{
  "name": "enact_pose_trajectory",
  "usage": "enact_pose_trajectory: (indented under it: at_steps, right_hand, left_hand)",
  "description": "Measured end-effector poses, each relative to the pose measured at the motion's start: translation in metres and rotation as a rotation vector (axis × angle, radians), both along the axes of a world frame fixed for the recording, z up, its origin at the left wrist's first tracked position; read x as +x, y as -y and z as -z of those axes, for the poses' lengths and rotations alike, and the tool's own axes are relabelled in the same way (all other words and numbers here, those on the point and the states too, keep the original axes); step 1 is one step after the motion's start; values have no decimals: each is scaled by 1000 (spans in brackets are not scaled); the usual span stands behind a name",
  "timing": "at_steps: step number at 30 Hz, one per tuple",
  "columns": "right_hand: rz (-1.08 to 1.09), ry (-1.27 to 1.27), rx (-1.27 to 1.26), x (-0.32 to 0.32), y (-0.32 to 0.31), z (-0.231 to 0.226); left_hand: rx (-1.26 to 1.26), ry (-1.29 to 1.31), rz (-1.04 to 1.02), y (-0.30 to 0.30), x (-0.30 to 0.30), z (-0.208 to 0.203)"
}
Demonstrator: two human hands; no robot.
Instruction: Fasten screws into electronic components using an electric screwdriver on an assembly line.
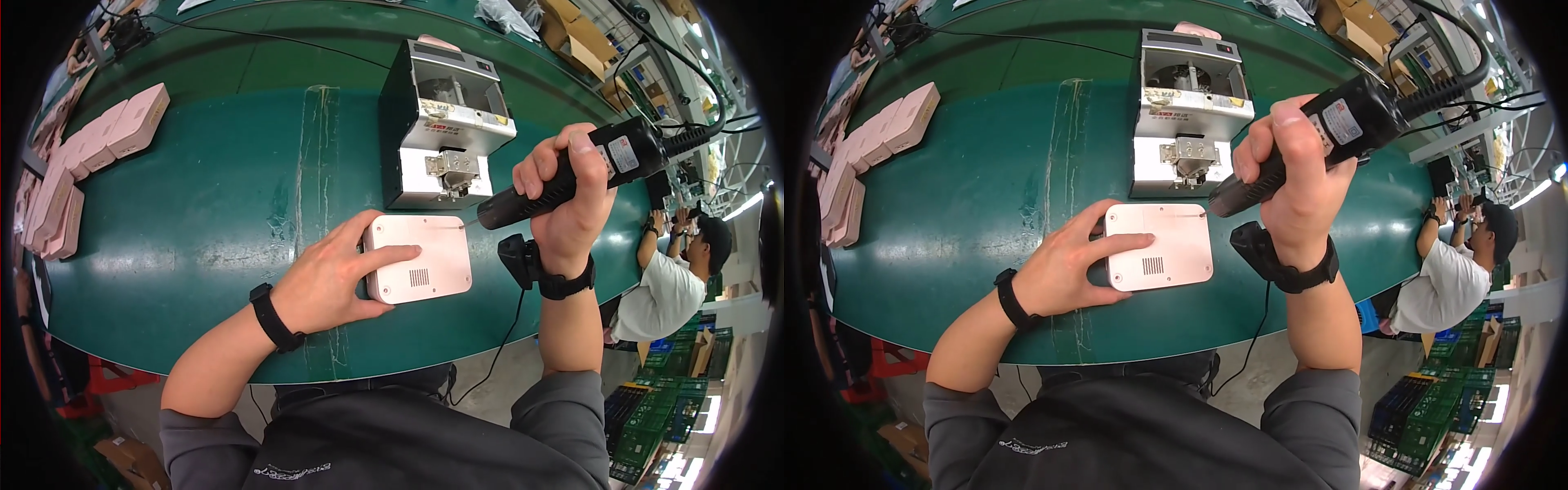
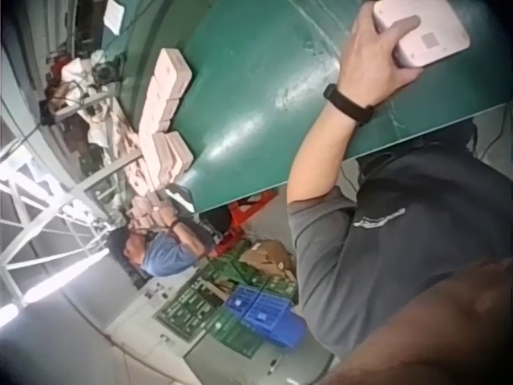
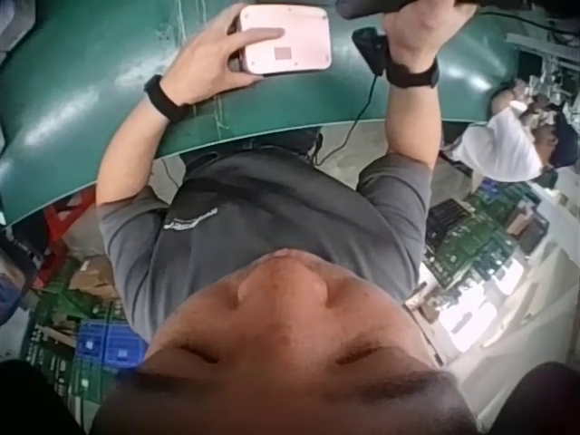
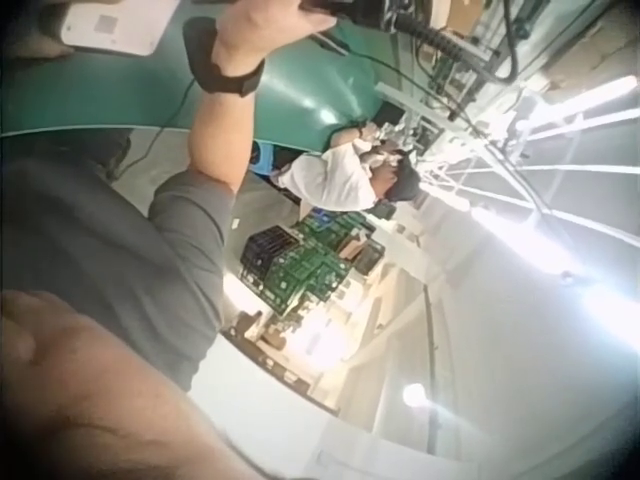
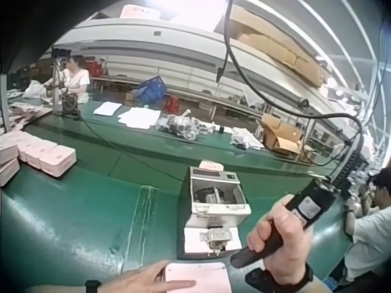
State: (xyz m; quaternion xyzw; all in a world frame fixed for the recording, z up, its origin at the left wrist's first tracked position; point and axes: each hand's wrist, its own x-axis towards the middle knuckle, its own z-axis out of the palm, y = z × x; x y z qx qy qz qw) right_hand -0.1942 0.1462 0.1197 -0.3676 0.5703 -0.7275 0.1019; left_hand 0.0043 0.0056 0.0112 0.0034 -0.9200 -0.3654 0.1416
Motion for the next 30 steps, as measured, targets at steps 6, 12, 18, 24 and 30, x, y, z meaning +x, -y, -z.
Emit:
enact_pose_trajectory:
  at_steps: [6,12,18,24,30]
  right_hand:
    - [5,6,-2,-3,2,-3]
    - [-16,-18,-184,-6,15,-30]
    - [2,-26,-92,-10,29,-29]
    - [-66,6,-66,12,21,-28]
    - [-106,-3,-60,18,24,-19]
  left_hand:
    - [19,14,16,2,0,-1]
    - [8,-9,25,0,0,-1]
    - [23,14,29,-1,0,-1]
    - [11,4,22,1,1,0]
    - [5,16,16,1,0,-2]
